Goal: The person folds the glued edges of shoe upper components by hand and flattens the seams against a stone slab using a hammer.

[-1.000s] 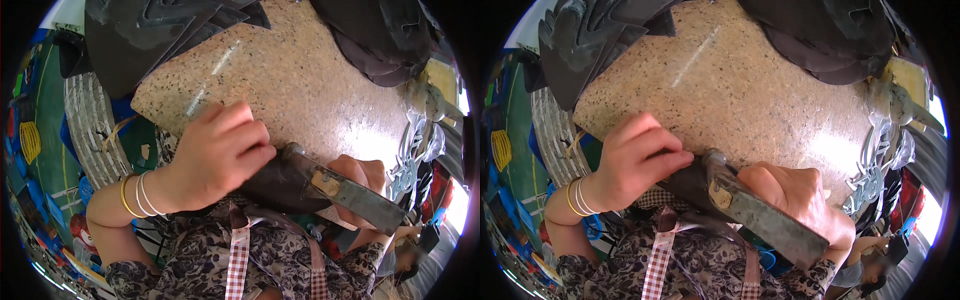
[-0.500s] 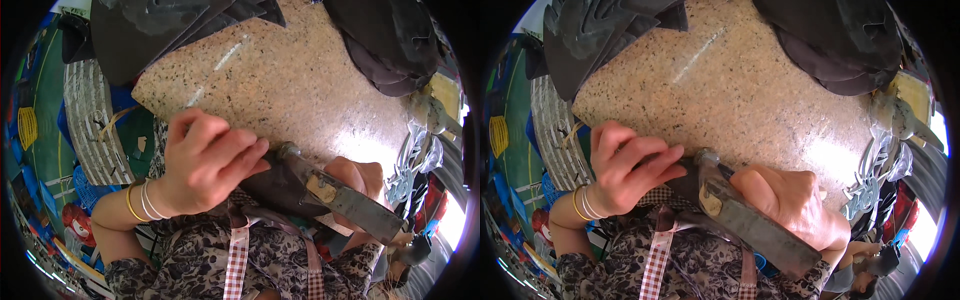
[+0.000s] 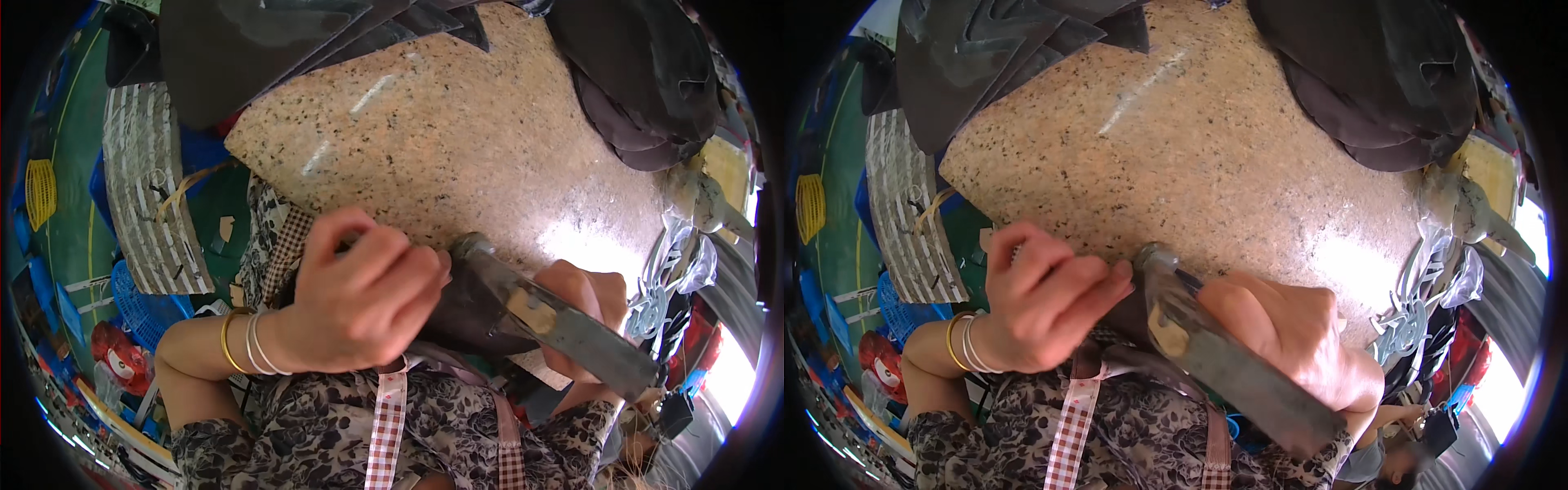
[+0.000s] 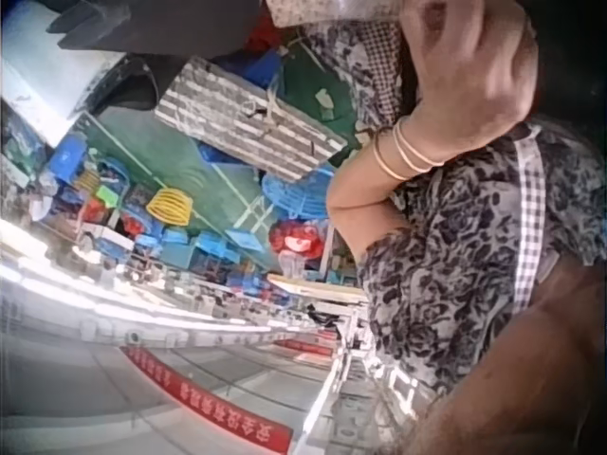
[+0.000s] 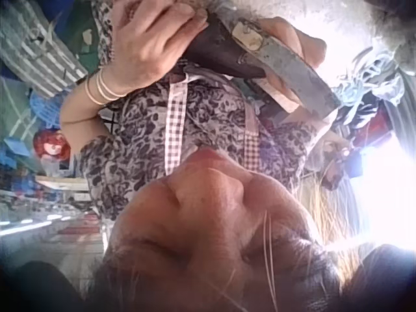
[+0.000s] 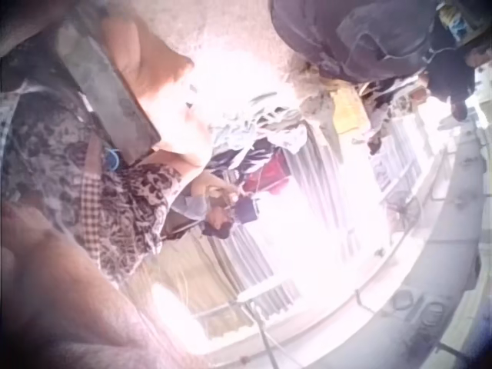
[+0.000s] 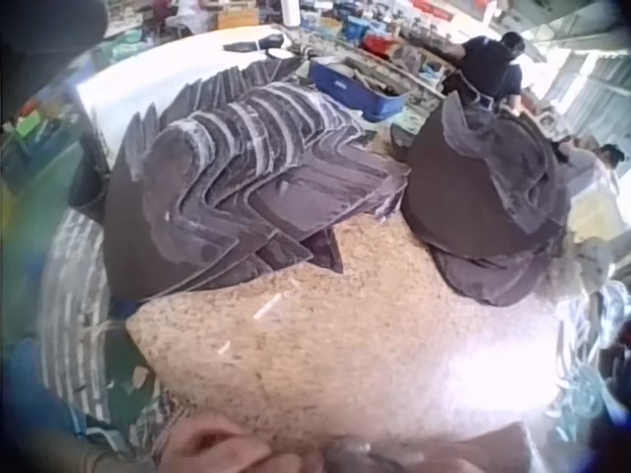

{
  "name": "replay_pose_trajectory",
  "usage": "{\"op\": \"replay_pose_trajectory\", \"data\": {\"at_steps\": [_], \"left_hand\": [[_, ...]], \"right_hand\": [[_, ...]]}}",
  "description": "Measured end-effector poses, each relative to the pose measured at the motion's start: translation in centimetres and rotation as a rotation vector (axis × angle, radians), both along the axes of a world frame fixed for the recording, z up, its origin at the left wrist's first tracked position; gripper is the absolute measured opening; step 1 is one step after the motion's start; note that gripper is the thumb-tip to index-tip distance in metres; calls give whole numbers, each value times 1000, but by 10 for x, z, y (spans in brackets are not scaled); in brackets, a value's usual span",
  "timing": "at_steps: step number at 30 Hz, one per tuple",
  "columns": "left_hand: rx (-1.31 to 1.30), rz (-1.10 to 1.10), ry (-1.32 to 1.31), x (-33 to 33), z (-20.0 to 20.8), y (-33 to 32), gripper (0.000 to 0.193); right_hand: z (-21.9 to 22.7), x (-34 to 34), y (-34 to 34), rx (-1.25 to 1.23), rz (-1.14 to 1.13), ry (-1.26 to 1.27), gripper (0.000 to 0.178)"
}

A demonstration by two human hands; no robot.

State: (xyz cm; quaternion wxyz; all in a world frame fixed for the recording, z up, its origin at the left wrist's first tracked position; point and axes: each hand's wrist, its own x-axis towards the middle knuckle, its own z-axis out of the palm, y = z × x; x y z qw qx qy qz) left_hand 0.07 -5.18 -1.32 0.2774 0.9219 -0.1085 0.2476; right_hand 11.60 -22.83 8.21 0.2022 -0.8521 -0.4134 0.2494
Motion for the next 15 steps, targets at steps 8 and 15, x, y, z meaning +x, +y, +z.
{"op": "replay_pose_trajectory", "data": {"at_steps": [8, 15], "left_hand": [[-64, -126, 212, -22, 7, 5, 43], [49, -131, 94, -7, 16, 5, 37]], "right_hand": [[8, 4, 6, -13, 8, -77, 22], [-21, 5, -32, 283, 244, -122, 23]]}}
